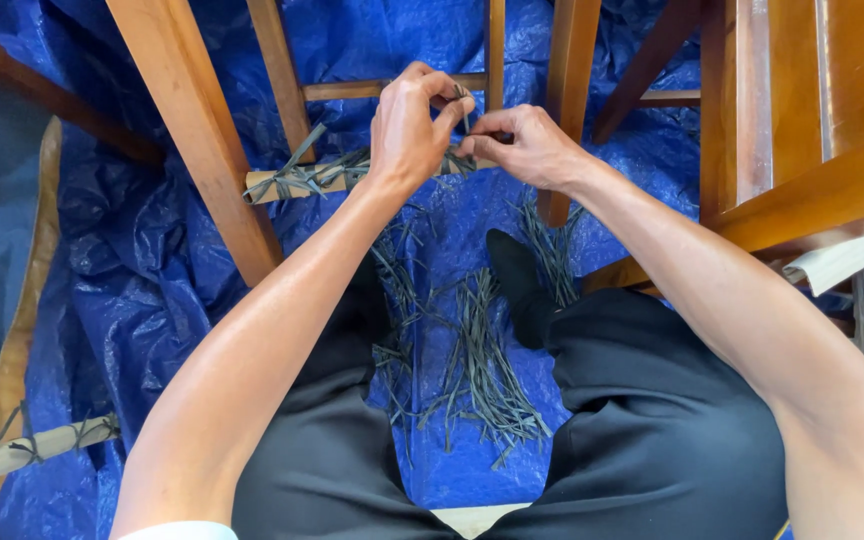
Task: Repairing a wooden chair by weaving and tying plastic straps to form the seat.
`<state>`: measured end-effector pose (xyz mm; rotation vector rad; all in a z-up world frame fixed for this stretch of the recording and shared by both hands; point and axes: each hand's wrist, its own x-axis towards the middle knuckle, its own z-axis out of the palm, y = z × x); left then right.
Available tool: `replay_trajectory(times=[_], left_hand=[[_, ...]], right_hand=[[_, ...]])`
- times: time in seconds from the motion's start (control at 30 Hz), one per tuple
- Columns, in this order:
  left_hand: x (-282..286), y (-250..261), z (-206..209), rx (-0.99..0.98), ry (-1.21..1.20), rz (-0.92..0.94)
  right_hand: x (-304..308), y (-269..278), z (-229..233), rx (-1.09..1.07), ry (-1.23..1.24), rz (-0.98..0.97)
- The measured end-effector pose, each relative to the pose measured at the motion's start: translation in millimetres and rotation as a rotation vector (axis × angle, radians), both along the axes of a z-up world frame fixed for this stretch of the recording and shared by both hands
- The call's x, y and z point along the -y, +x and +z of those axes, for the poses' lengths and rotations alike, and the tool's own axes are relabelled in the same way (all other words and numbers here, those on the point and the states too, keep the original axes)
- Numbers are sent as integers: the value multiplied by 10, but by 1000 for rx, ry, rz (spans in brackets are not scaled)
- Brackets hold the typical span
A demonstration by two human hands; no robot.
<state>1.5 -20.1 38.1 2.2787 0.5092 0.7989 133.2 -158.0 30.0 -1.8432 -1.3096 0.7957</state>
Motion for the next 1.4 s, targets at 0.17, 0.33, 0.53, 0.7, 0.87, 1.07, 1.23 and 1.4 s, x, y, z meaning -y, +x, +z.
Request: replay_trajectory(times=[0.17, 0.33, 0.53, 0.7, 0.87, 1.07, 1.23, 1.4], left_hand=[[-42, -21, -23, -4, -195, -87], [-145, -85, -149, -155, -436, -161], [-186, -108, -189, -72, -190, -307], [-164, -201, 29, -152, -253, -347], [-165, -184, -42, -210, -317, -220], [-144, -116, -269, -134, -87, -335], [-85, -77, -193, -198, -127, -314], [-89, -68, -288, -192, -192, -284]], right_hand=[[-14, 35, -92, -66, 7, -13], [-22, 74, -143, -243, 28, -1], [-15, 117, -206, -272, 31, 9], [-16, 143, -226, -300, 32, 5], [-12, 200, -284, -357, 60, 28], [16, 244, -293, -386, 97, 83], [26, 255, -283, -383, 99, 61], [76, 142, -126, -76, 172, 45]])
